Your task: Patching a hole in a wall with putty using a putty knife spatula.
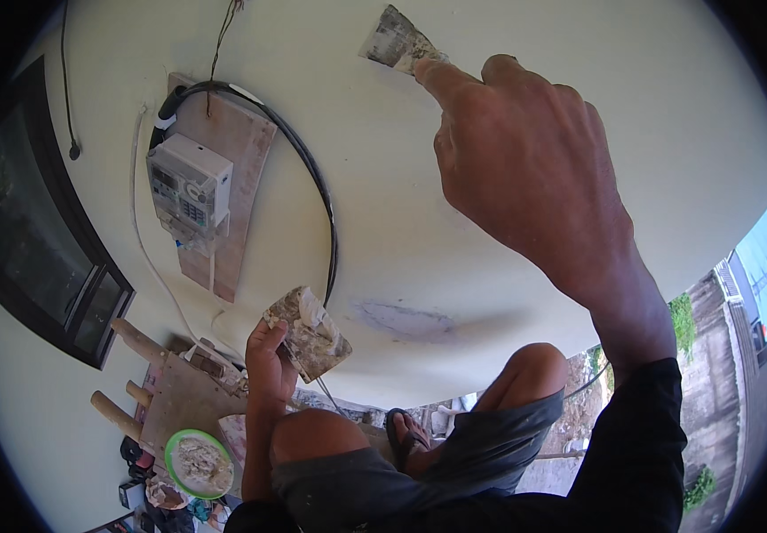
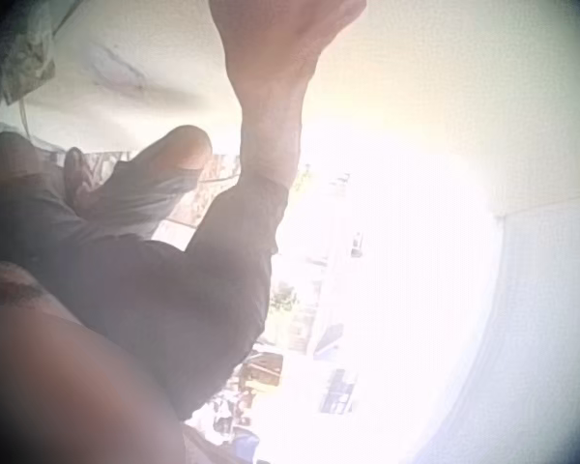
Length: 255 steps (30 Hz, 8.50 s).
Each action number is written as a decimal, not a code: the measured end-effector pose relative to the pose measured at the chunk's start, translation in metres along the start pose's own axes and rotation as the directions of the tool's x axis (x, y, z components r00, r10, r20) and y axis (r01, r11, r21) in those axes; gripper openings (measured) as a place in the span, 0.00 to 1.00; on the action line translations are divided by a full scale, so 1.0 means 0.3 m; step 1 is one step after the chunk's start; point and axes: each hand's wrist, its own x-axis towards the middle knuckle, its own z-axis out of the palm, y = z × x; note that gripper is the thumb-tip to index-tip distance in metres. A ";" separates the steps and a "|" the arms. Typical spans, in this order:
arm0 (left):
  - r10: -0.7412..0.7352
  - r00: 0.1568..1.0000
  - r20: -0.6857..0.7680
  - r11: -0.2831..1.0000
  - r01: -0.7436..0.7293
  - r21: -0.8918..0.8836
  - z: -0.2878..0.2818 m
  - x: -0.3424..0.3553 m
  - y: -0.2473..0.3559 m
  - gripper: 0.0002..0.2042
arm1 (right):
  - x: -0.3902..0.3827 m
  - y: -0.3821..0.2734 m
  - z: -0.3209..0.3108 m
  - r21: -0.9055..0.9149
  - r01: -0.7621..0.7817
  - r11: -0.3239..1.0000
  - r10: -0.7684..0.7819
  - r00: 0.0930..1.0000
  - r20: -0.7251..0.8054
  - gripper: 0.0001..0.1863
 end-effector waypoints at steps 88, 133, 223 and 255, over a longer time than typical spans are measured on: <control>-0.121 0.981 -0.154 0.989 0.132 0.060 -0.131 0.006 -0.092 0.20 | -0.751 -0.094 0.386 0.527 -0.431 0.732 0.420 0.895 0.149 0.26; -0.049 0.997 0.052 0.991 0.042 0.131 -0.044 0.046 0.004 0.17 | -0.710 0.018 0.227 0.747 -0.497 0.442 -0.002 0.832 0.555 0.27; -0.176 0.974 0.140 0.968 0.197 -0.156 -0.040 -0.010 0.109 0.23 | -0.697 -0.309 0.550 0.575 -0.600 -0.556 -0.365 0.798 0.480 0.26; 0.414 0.890 -0.190 0.908 -0.391 0.151 -0.129 -0.321 0.494 0.21 | -0.445 -0.773 0.856 -0.139 -0.864 -0.484 -0.875 0.482 0.052 0.24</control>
